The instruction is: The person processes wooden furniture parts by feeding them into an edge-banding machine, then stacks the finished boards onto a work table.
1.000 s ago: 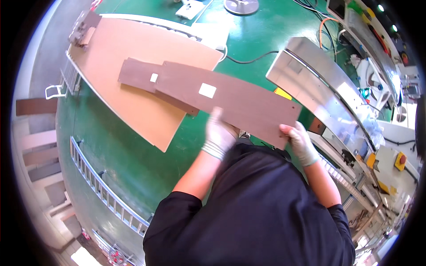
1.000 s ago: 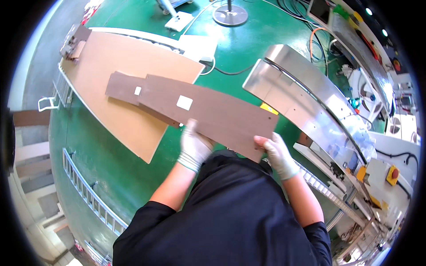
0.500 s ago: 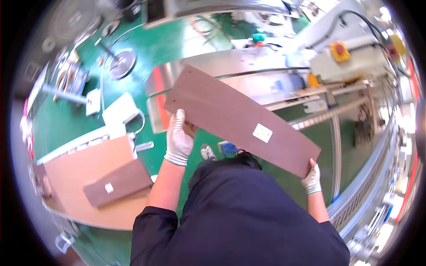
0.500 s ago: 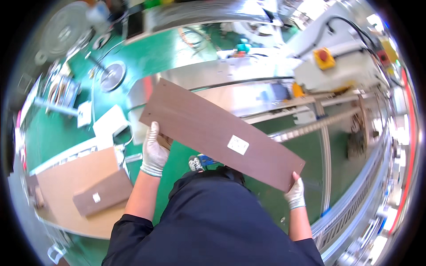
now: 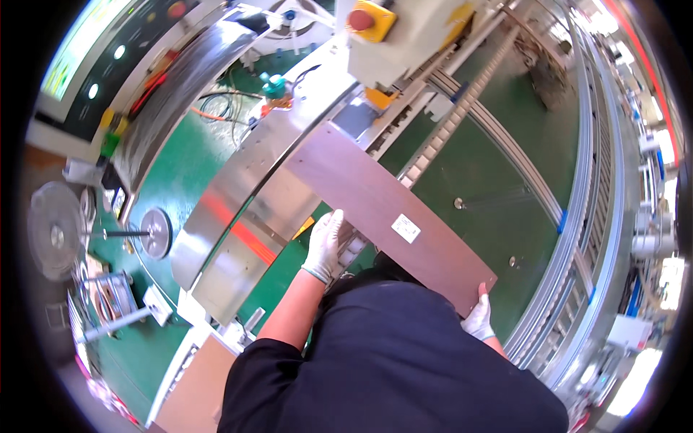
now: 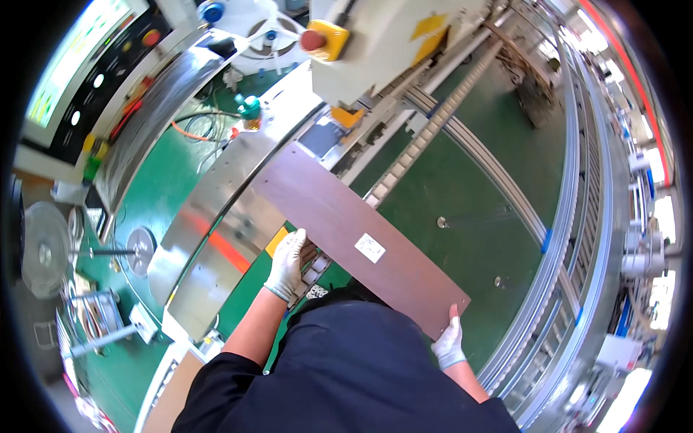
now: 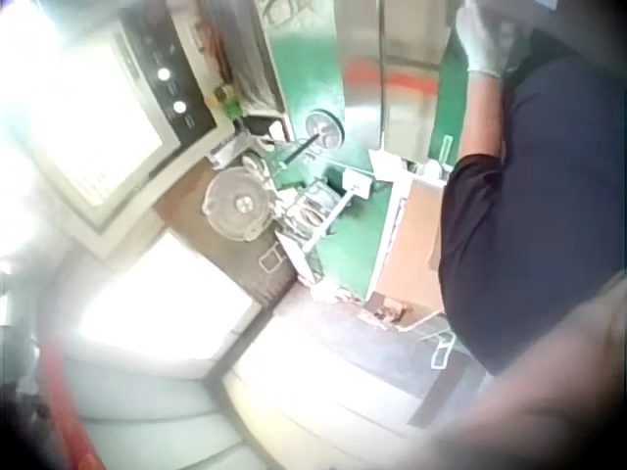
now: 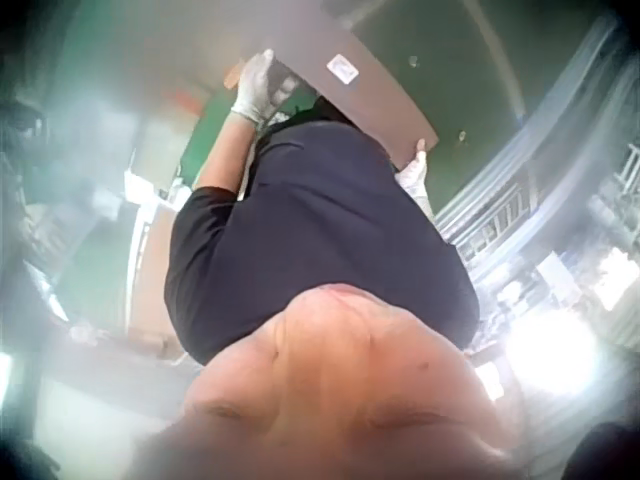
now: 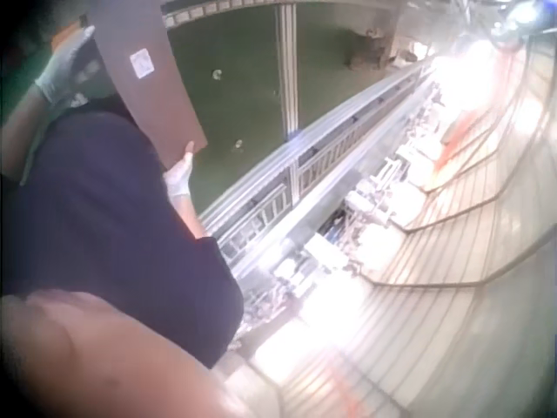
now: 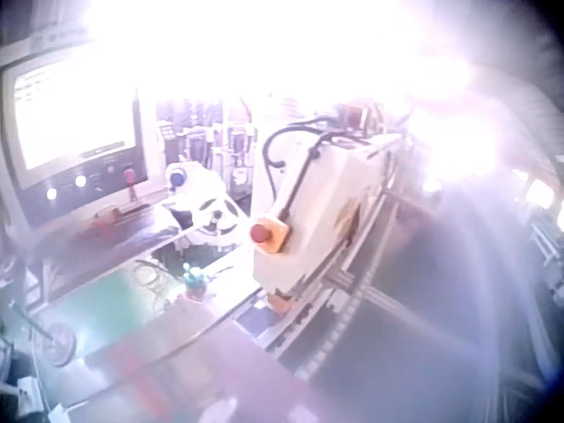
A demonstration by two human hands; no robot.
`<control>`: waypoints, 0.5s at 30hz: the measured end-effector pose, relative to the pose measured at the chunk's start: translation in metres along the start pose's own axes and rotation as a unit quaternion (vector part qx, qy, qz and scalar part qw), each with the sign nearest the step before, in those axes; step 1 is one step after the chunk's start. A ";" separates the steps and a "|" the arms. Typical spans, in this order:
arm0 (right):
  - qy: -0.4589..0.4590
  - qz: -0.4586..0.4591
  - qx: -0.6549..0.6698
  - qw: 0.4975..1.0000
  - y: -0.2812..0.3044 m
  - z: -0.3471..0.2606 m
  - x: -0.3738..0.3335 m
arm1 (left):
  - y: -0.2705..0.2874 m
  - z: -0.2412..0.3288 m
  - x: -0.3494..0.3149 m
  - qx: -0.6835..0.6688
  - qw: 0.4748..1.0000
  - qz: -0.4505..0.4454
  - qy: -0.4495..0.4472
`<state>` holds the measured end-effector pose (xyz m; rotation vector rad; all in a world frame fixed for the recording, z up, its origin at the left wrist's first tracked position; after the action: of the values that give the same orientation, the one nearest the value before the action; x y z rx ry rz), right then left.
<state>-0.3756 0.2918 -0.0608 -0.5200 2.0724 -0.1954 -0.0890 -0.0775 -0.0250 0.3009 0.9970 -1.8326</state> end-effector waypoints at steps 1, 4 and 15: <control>-0.009 -0.004 0.000 1.000 -0.007 -0.002 0.007 | 0.005 0.000 0.012 0.002 1.000 0.014 -0.023; -0.007 0.017 0.005 1.000 -0.034 -0.025 0.010 | 0.023 -0.012 0.059 0.066 0.990 0.024 -0.125; -0.035 0.029 0.017 0.999 -0.051 -0.091 0.067 | -0.075 0.024 0.089 -0.027 0.983 0.103 -0.150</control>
<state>-0.4684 0.2110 -0.0472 -0.4390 2.0109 -0.1750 -0.1903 -0.1397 -0.0249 0.0863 0.7742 -1.6035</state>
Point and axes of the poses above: each hand's wrist, its own x-axis towards the middle knuckle, its own y-axis out of the back of the hand, z = x × y, the point moved 7 cm from there along x, towards the middle knuckle, and after that the axes turned 2 degrees about x, right-handed, at the moved point
